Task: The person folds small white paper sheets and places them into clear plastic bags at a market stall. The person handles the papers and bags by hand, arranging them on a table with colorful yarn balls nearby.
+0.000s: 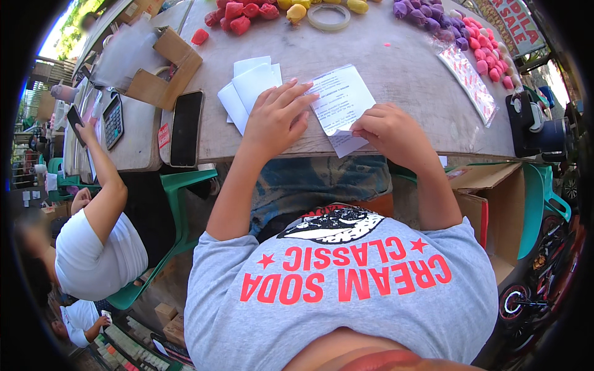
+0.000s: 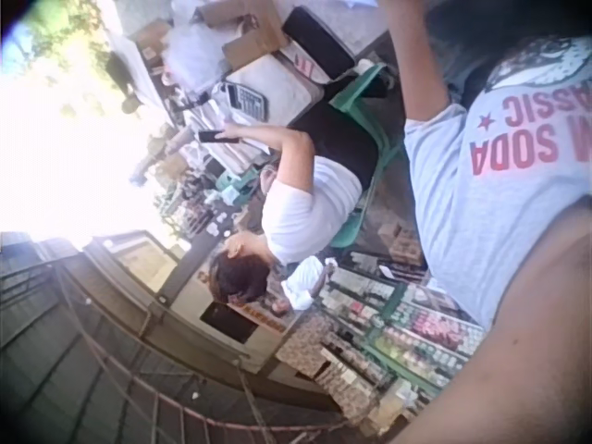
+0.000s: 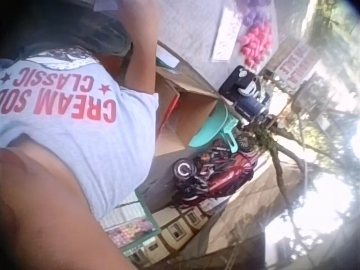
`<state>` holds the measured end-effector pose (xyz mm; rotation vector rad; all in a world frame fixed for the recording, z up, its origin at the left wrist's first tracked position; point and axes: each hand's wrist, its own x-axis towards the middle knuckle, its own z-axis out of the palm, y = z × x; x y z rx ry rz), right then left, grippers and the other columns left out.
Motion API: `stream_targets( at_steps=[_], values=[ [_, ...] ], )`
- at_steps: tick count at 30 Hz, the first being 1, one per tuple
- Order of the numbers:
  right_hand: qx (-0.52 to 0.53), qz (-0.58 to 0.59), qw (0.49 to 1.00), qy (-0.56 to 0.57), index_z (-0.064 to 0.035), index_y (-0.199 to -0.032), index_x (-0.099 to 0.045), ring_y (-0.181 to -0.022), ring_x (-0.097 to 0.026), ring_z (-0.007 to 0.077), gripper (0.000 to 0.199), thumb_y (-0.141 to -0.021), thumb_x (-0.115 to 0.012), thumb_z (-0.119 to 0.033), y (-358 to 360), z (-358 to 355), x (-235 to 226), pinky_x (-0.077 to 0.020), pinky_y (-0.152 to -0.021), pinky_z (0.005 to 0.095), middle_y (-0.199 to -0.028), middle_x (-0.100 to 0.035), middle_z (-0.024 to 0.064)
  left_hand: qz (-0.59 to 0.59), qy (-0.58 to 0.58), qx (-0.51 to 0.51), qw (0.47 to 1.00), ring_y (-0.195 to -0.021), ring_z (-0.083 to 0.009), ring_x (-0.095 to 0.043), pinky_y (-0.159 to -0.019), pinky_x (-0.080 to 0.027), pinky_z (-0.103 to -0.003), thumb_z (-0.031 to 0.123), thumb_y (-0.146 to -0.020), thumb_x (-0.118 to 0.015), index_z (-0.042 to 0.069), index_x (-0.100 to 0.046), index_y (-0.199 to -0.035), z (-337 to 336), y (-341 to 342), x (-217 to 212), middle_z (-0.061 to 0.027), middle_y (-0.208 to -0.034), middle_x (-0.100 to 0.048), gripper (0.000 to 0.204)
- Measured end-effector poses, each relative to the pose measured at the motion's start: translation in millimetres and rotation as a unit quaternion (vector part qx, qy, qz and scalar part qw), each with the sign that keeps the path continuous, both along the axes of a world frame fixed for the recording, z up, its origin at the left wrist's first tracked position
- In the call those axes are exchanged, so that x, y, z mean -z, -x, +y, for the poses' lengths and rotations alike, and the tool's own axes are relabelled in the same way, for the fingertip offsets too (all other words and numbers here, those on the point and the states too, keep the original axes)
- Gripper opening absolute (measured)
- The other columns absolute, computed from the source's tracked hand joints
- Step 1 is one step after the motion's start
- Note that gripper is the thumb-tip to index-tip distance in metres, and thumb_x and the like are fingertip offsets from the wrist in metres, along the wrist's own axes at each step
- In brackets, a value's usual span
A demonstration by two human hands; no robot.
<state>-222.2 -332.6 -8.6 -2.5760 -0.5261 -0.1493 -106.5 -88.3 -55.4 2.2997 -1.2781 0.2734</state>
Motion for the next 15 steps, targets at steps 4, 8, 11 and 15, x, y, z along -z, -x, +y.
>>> stream_targets(
  at_steps=[4, 8, 11, 15],
  values=[
    [-0.028, 0.046, 0.999, 0.01, -0.009, -0.087, -0.072, -0.09, -0.064, 0.0246, 0.01, -0.081, -0.074, -0.016, -9, -2, -8, -0.048, -0.081, 0.0382, -0.085, -0.068, 0.0038, -0.005, -0.027, 0.008, 1.0, -0.138, -0.0253, -0.048, -0.114, -0.034, -0.045, 0.014, -0.09, -0.062, 0.021, -0.069, -0.125, 0, 2, -1, -0.0053, -0.141, -0.059, 0.036],
    [0.011, 0.063, 0.998, 0.009, -0.0127, -0.082, -0.073, -0.088, -0.064, 0.0241, 0.009, -0.079, -0.076, -0.02, -11, -4, -27, -0.0468, -0.082, 0.0376, -0.083, -0.067, 0.0033, 0.02, -0.003, 0.011, 1.0, -0.128, -0.0254, -0.055, -0.111, -0.037, -0.044, 0.014, -0.088, -0.064, 0.019, -0.071, -0.121, 5, 2, -3, -0.0067, -0.131, -0.063, 0.034],
    [0.132, -0.06, 0.983, 0.11, -0.015, -0.09, -0.074, -0.09, -0.064, 0.0231, 0.012, -0.081, -0.076, -0.023, -10, 10, -27, -0.0467, -0.085, 0.0386, -0.087, -0.068, 0.0031, 0.034, 0.023, 0.015, 0.999, -0.12, -0.0265, -0.058, -0.108, -0.039, -0.044, 0.012, -0.086, -0.065, 0.017, -0.072, -0.118, 5, 0, -3, -0.0063, -0.124, -0.065, 0.033],
    [0.177, -0.228, 0.955, 0.069, -0.0178, -0.116, -0.071, -0.098, -0.064, 0.0208, 0.031, -0.086, -0.074, -0.026, -20, 34, 6, -0.0467, -0.09, 0.0392, -0.103, -0.069, 0.002, 0.034, 0.035, 0.026, 0.999, -0.119, -0.0283, -0.059, -0.107, -0.042, -0.045, 0.008, -0.085, -0.064, 0.012, -0.072, -0.113, 8, -1, -4, -0.0066, -0.121, -0.067, 0.03]
  ],
)
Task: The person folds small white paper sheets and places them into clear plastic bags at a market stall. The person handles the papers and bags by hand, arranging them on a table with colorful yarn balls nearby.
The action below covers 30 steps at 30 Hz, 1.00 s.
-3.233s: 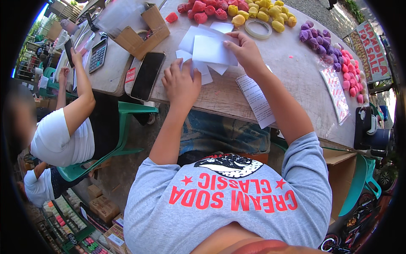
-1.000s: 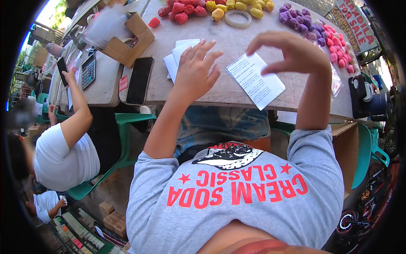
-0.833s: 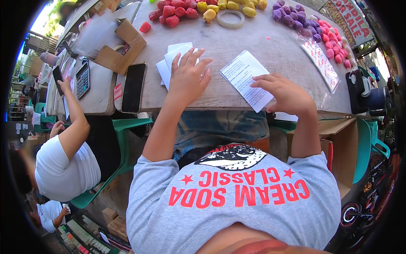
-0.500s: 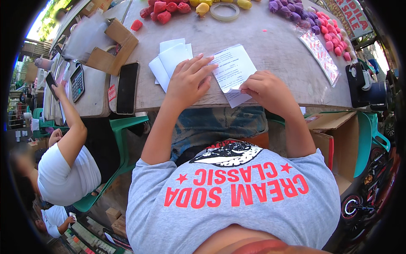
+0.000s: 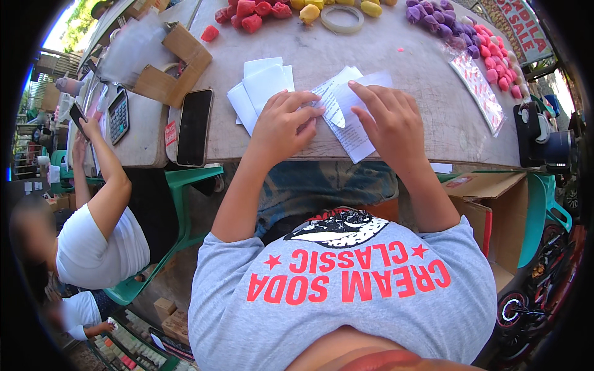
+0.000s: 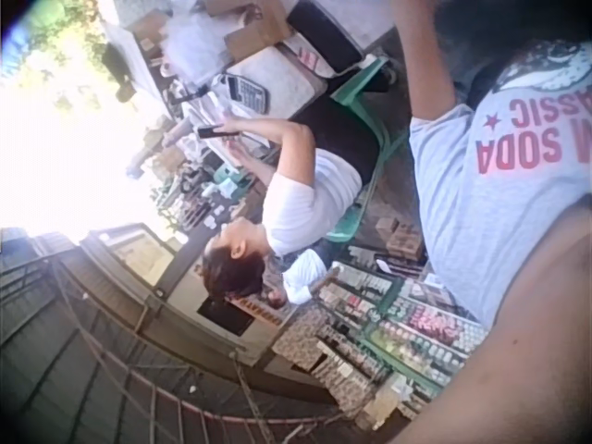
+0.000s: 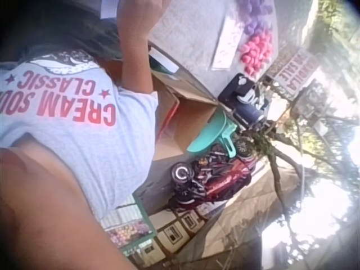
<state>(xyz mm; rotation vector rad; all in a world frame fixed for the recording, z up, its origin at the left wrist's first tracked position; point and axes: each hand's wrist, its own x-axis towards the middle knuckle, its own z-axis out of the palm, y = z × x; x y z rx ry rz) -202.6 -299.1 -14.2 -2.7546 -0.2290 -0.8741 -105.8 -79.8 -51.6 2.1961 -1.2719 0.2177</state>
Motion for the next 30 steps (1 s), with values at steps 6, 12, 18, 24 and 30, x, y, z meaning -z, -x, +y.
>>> stream_targets(
  at_steps=[6, 12, 18, 24, 30],
  values=[
    [-0.077, 0.089, 0.992, 0.047, -0.0168, -0.129, -0.065, -0.131, -0.052, 0.0258, 0.04, -0.096, -0.062, -0.04, 1, -5, 33, -0.0345, -0.115, 0.0464, -0.134, -0.062, 0.0073, 0.061, 0.026, -0.01, 0.998, -0.124, -0.0294, -0.06, -0.111, -0.041, -0.045, 0.002, -0.084, -0.06, 0.007, -0.07, -0.109, 6, 2, -1, -0.0099, -0.121, -0.068, 0.027],
    [-0.118, 0.118, 0.986, -0.009, -0.0146, -0.129, -0.065, -0.136, -0.048, 0.0283, 0.04, -0.098, -0.06, -0.039, -2, -7, 32, -0.0316, -0.118, 0.049, -0.137, -0.06, 0.0082, 0.075, 0.033, -0.01, 0.997, -0.124, -0.0299, -0.06, -0.111, -0.042, -0.045, 0.003, -0.086, -0.062, 0.007, -0.069, -0.11, 4, 3, 0, -0.0106, -0.125, -0.067, 0.026],
    [-0.132, 0.129, 0.983, 0.01, -0.0137, -0.131, -0.064, -0.136, -0.048, 0.0288, 0.039, -0.1, -0.056, -0.037, -11, -9, 33, -0.0318, -0.118, 0.0494, -0.137, -0.061, 0.0086, 0.056, 0.033, -0.008, 0.998, -0.124, -0.0291, -0.06, -0.111, -0.043, -0.044, 0.005, -0.086, -0.064, 0.006, -0.07, -0.107, 3, 7, -2, -0.0106, -0.125, -0.067, 0.021],
    [-0.128, 0.167, 0.977, -0.038, -0.0125, -0.131, -0.065, -0.138, -0.047, 0.0277, 0.035, -0.102, -0.052, -0.029, -12, -9, 35, -0.0317, -0.118, 0.0489, -0.14, -0.06, 0.0089, 0.092, 0.043, -0.032, 0.994, -0.115, -0.0321, -0.063, -0.099, -0.049, -0.043, 0.014, -0.088, -0.069, 0.003, -0.07, -0.103, -3, 2, 0, -0.0125, -0.116, -0.069, 0.019],
    [-0.125, 0.206, 0.961, -0.134, -0.0136, -0.133, -0.064, -0.141, -0.044, 0.0268, 0.035, -0.102, -0.051, -0.026, -16, -9, 39, -0.0296, -0.12, 0.0484, -0.141, -0.06, 0.0093, 0.032, 0.003, -0.124, 0.992, -0.097, -0.0324, -0.058, -0.087, -0.05, -0.042, 0.035, -0.076, -0.083, 0.001, -0.063, -0.091, -32, 18, -6, -0.0116, -0.097, -0.059, 0.042]
  ],
)
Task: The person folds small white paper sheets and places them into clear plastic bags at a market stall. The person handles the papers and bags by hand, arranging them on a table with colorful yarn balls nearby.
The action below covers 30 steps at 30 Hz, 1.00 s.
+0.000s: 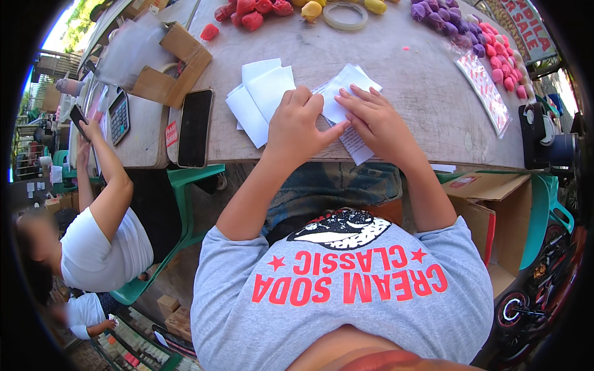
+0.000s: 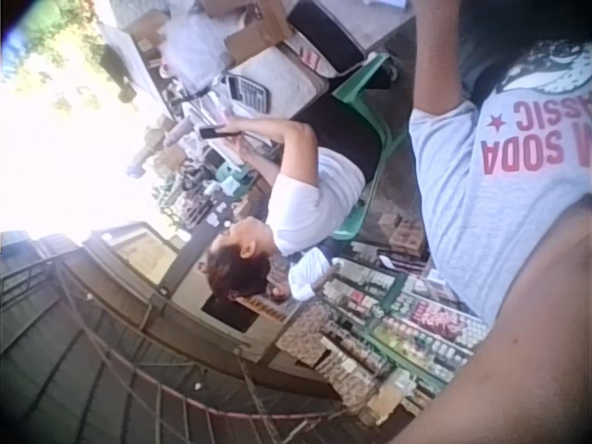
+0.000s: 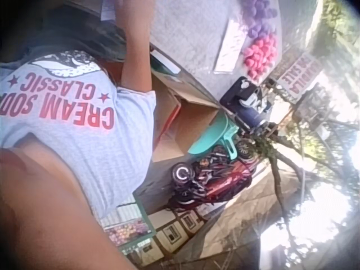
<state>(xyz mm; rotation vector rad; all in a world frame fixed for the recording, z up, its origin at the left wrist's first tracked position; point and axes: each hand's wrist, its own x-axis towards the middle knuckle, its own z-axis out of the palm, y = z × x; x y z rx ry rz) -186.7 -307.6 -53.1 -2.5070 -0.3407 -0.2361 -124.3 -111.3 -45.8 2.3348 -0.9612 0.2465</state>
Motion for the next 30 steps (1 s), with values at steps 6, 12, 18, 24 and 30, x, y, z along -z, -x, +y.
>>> stream_targets(
  at_steps=[6, 12, 18, 24, 30],
  values=[
    [0.118, -0.015, 0.983, 0.139, -0.0167, -0.143, -0.054, -0.148, -0.033, 0.0299, 0.049, -0.097, -0.06, -0.034, 2, -11, -6, -0.0152, -0.122, 0.0554, -0.153, -0.048, 0.0078, -0.047, -0.025, -0.027, 0.998, -0.096, -0.0323, -0.056, -0.101, -0.045, -0.048, 0.044, -0.07, -0.086, 0.004, -0.058, -0.088, -3, 0, 4, -0.0107, -0.096, -0.054, 0.053],
    [0.298, -0.091, 0.928, 0.205, -0.0154, -0.141, -0.055, -0.147, -0.034, 0.0316, 0.052, -0.093, -0.065, -0.032, -8, -51, 3, -0.0123, -0.122, 0.0577, -0.153, -0.047, 0.0083, -0.042, -0.045, -0.018, 0.998, -0.095, -0.0325, -0.058, -0.114, -0.035, -0.053, 0.051, -0.069, -0.085, 0.004, -0.058, -0.088, -3, 1, 0, -0.0108, -0.094, -0.055, 0.058],
    [0.117, -0.076, 0.987, 0.081, -0.0133, -0.122, -0.065, -0.137, -0.047, 0.0305, 0.036, -0.087, -0.071, -0.022, 33, -18, -11, -0.0218, -0.12, 0.0557, -0.138, -0.059, 0.008, -0.064, -0.122, -0.043, 0.99, -0.099, -0.03, -0.061, -0.113, -0.035, -0.052, 0.053, -0.07, -0.083, 0.003, -0.063, -0.093, -15, 10, -11, -0.0112, -0.096, -0.059, 0.058],
    [-0.036, 0.064, 0.996, 0.053, -0.0129, -0.117, -0.068, -0.134, -0.051, 0.0279, 0.035, -0.083, -0.075, -0.018, 68, -36, -42, -0.0289, -0.12, 0.0519, -0.137, -0.061, 0.0075, -0.189, -0.057, 0.004, 0.98, -0.098, -0.0266, -0.066, -0.104, -0.045, -0.044, 0.032, -0.078, -0.081, 0.008, -0.069, -0.101, -16, 0, -6, -0.0076, -0.103, -0.066, 0.035],
    [-0.034, 0.022, 0.997, 0.072, -0.0125, -0.112, -0.07, -0.127, -0.056, 0.0254, 0.027, -0.086, -0.073, -0.014, 67, -41, -38, -0.0363, -0.116, 0.05, -0.129, -0.066, 0.0062, -0.28, 0.076, -0.113, 0.95, -0.089, -0.022, -0.069, -0.083, -0.054, -0.035, 0.006, -0.08, -0.079, 0.009, -0.072, -0.095, 0, -27, -41, -0.0029, -0.097, -0.072, 0.017]
  ],
)
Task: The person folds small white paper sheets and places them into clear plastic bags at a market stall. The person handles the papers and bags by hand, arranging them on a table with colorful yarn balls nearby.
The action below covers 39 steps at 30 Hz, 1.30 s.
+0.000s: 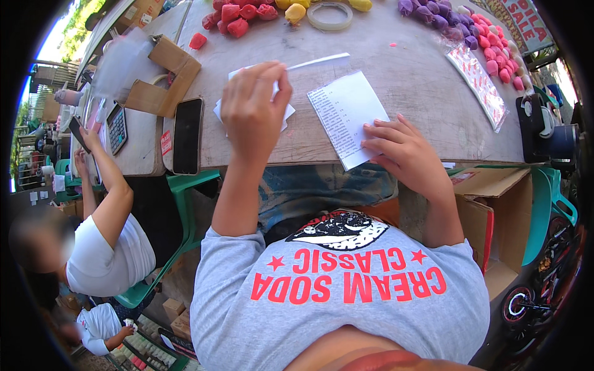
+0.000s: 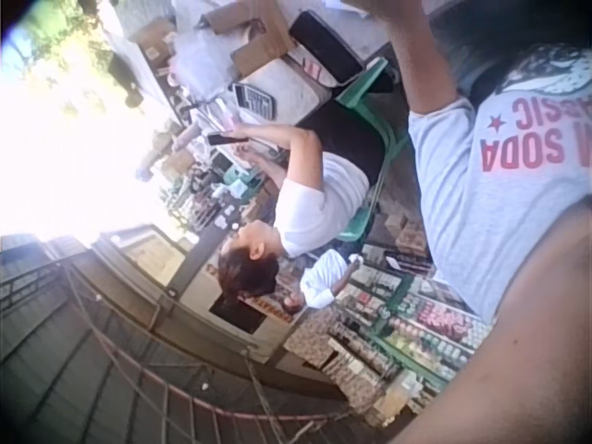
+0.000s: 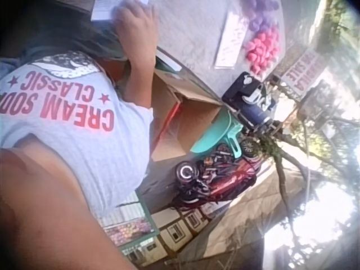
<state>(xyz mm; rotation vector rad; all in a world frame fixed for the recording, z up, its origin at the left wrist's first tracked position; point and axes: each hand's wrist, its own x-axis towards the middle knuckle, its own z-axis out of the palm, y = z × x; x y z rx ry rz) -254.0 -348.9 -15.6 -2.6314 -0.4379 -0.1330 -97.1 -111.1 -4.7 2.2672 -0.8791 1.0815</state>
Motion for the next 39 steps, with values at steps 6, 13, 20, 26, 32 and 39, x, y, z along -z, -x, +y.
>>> stream_targets(
  at_steps=[6, 13, 20, 26, 32, 39],
  values=[
    [0.026, -0.07, 0.997, -0.017, -0.0122, -0.092, -0.071, -0.095, -0.067, 0.0202, 0.008, -0.085, -0.074, -0.016, -5, 4, 5, -0.0408, -0.111, 0.0478, -0.093, -0.072, 0.0016, 0.044, -0.021, -0.173, 0.984, -0.08, -0.0195, -0.066, -0.072, -0.055, -0.031, 0.007, -0.084, -0.076, 0.006, -0.067, -0.096, 66, 0, -17, -0.0066, -0.097, -0.066, 0.015],
    [0.006, -0.058, 0.998, -0.007, -0.0122, -0.085, -0.069, -0.091, -0.064, 0.0206, 0.012, -0.078, -0.078, -0.015, -13, 2, -8, -0.0424, -0.107, 0.0428, -0.084, -0.066, 0.0006, 0.269, -0.095, -0.019, 0.958, -0.104, -0.0267, -0.06, -0.092, -0.05, -0.041, 0.02, -0.081, -0.077, 0.014, -0.069, -0.114, 44, 28, -2, -0.0085, -0.119, -0.059, 0.035],
    [0.049, -0.046, 0.998, 0.001, -0.0153, -0.091, -0.073, -0.091, -0.059, 0.0222, 0.016, -0.076, -0.079, -0.013, -15, -3, -32, -0.046, -0.085, 0.0383, -0.092, -0.064, 0.0026, 0.227, -0.191, 0.257, 0.92, -0.122, -0.0258, -0.055, -0.104, -0.041, -0.04, 0.018, -0.083, -0.074, 0.019, -0.072, -0.114, 20, 18, 34, -0.0025, -0.13, -0.062, 0.031],
    [0.153, -0.235, 0.958, -0.051, -0.0153, -0.103, -0.071, -0.096, -0.061, 0.0232, 0.019, -0.084, -0.075, -0.013, -47, 22, 8, -0.0446, -0.101, 0.0449, -0.098, -0.066, 0.0043, 0.23, -0.157, 0.273, 0.921, -0.124, -0.0287, -0.054, -0.105, -0.04, -0.041, 0.018, -0.081, -0.074, 0.016, -0.074, -0.109, 14, 22, 40, -0.0051, -0.129, -0.062, 0.029],
    [0.115, -0.181, 0.977, 0.004, -0.0149, -0.116, -0.066, -0.124, -0.058, 0.0244, 0.023, -0.093, -0.066, -0.021, -46, 27, 30, -0.0283, -0.119, 0.0517, -0.12, -0.068, 0.0042, 0.295, -0.112, 0.242, 0.917, -0.119, -0.0304, -0.054, -0.099, -0.046, -0.042, 0.017, -0.079, -0.075, 0.011, -0.071, -0.1, 16, 25, 40, -0.0102, -0.124, -0.059, 0.022],
    [0.096, -0.123, 0.987, -0.026, -0.0122, -0.114, -0.064, -0.132, -0.053, 0.0274, 0.02, -0.095, -0.06, -0.019, -51, 30, 31, -0.0284, -0.119, 0.0519, -0.129, -0.066, 0.0056, 0.249, -0.089, 0.274, 0.925, -0.109, -0.029, -0.059, -0.094, -0.05, -0.042, 0.012, -0.078, -0.074, 0.009, -0.072, -0.097, 17, 22, 48, -0.0099, -0.117, -0.058, 0.02]
  ],
)
